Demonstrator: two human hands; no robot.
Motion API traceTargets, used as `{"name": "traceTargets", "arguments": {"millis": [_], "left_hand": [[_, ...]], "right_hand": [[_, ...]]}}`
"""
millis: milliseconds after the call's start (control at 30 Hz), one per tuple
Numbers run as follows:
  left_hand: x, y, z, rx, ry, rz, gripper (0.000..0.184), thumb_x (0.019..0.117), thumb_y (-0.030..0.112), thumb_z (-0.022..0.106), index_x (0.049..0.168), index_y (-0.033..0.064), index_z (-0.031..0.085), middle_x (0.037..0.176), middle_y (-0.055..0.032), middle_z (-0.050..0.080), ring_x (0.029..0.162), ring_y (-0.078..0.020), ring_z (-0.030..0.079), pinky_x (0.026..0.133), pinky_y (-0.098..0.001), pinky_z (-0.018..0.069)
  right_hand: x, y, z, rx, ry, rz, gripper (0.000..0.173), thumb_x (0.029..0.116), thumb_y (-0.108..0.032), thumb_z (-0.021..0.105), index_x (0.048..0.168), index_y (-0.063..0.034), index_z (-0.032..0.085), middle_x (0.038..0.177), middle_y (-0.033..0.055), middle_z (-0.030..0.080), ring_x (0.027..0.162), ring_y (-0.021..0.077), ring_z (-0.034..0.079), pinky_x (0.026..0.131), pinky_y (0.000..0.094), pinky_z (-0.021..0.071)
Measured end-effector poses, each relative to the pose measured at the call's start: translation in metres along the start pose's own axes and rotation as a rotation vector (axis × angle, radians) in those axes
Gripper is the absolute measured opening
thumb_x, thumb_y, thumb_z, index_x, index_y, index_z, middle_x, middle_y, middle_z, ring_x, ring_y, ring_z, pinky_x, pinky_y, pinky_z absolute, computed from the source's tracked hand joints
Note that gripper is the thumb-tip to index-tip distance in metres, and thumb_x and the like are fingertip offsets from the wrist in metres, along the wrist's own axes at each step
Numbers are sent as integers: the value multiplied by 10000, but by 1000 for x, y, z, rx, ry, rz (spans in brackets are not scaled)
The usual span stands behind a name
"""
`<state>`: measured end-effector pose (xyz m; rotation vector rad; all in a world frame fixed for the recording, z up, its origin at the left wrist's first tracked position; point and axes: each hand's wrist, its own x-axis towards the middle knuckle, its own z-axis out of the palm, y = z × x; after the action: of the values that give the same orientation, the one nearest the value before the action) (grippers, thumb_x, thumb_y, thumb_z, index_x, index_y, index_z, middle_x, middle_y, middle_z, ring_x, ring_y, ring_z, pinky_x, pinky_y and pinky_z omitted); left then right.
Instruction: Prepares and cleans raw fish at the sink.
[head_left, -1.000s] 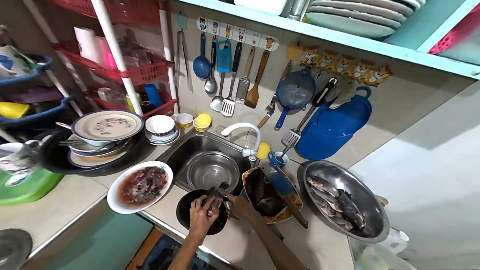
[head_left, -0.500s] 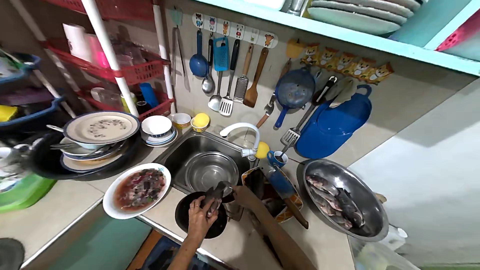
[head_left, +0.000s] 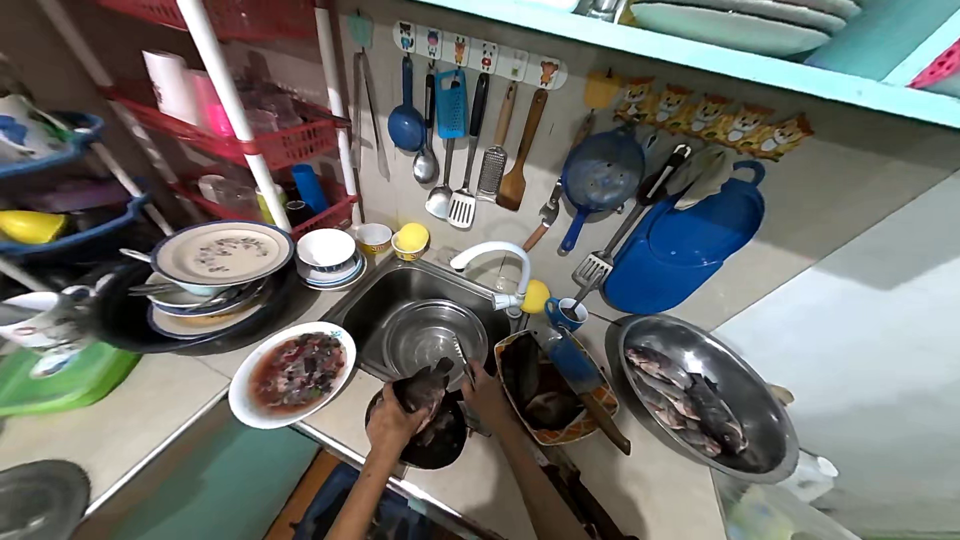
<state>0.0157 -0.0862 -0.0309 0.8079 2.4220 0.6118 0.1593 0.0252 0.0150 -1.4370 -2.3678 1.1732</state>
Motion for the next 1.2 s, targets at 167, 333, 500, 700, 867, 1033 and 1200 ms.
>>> {"name": "traceTargets", "arguments": {"millis": [167,333,500,700,867,1033,1200], "left_hand": [[-4,17,0,120,-91,-20,904,805,519,814,1491,53,453,1373,-208,615,1228,-373,631,997,-547,513],[-7,25,-1,85,-103,17,895,836,448,810,1507,22,399,1350,-231,618,1197,-381,648,995,-543,518],[3,21,-6,13,-166,45,847,863,442,791,1520,67,409,1262,-244,664,1177,-411,652,992,-588,507],[-1,-12,-14,-84,-194,193,985,870,292,795,1648,175,203,1294,-270,646,1185,-439,639,1036,-595,474],[-3,-23,-14,-61,-248,238,685,918,339,754,1541,248,485,1395,-235,598,1271,-412,589,1076,-582,448],[-4,-17,-13,-33,-242,216,664,928,330,737,1537,233,491,1393,-218,607,1270,-397,596,1074,-577,454],[-6,-12,-13,14,-234,205,642,938,313,719,1533,222,497,1412,-207,599,1301,-389,576,1090,-557,448]], "right_hand": [[-18,10,23,276,74,23,481,1057,-71,470,1522,4,373,1166,269,654,954,331,682,869,465,556],[-22,9,24,135,-10,46,519,1082,-144,493,1564,-1,362,1327,275,625,1201,369,642,1060,485,481],[-21,4,37,-97,-145,63,552,1078,-141,460,1609,-81,322,1339,256,637,1249,382,630,1087,527,468],[-56,-14,50,-283,-261,86,584,1094,-147,405,1648,-148,218,1256,260,667,1178,414,656,1024,560,500],[-40,-15,42,-247,-210,100,589,1086,-150,437,1642,-152,244,1300,257,652,1211,413,643,1037,574,492],[-18,-21,40,-326,-190,120,610,1023,-115,544,1594,-83,330,1323,257,635,1244,401,624,1047,567,489],[-49,-38,60,-382,-249,144,695,1039,-72,505,1645,-90,164,1342,277,610,1242,431,617,1034,573,498]]}}
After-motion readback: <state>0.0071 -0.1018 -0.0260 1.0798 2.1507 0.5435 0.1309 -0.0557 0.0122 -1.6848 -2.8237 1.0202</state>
